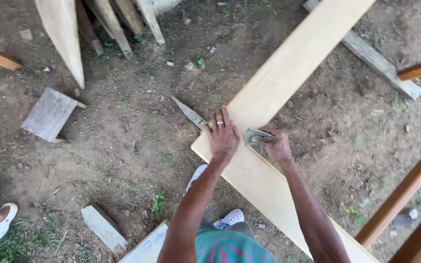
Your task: The recorder is sanding a wooden frame using a piece of sandpaper.
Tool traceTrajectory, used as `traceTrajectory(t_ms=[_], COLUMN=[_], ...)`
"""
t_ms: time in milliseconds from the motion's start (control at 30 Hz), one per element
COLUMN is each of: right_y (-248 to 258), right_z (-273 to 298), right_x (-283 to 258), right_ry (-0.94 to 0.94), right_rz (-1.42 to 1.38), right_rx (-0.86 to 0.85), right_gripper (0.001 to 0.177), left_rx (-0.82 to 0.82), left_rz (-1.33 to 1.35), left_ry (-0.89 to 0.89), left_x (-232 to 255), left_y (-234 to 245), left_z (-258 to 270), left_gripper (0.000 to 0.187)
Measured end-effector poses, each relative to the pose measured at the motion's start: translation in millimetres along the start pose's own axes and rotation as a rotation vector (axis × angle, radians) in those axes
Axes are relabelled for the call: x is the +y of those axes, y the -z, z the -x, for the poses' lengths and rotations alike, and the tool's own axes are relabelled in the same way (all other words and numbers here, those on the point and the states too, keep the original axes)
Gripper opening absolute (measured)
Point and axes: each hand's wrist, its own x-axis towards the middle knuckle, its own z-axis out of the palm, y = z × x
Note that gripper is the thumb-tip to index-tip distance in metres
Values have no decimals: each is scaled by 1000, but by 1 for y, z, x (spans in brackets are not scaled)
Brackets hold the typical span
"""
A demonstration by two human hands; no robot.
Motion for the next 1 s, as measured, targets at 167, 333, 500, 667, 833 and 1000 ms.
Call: traceTrajectory(t_ms=[167, 333, 500, 667, 833, 1000], right_y=[3, 2, 4, 1, -1, -5], right_z=[7, 8, 5, 15, 12, 13], right_x=[12, 18, 5, 1, -21, -12], right_ry=[157, -62, -8, 68, -4, -109], right_rz=[-158, -56, 297, 114, 169, 208], right_rx=[79, 121, 133, 214, 129, 141], right_gripper=[33, 35, 38, 33, 34, 30], left_rx=[-17, 12, 50, 14, -33, -129], left_rz=[51, 98, 81, 72, 48, 56], left_ry=[-12, -23, -75, -96, -173, -351], left_x=[3, 3, -1, -3, -18, -55], left_y=[-6, -5, -2, 0, 1, 7], left_z=[3, 4, 7, 10, 1, -11], left_gripper=[71, 73, 73, 72, 73, 74])
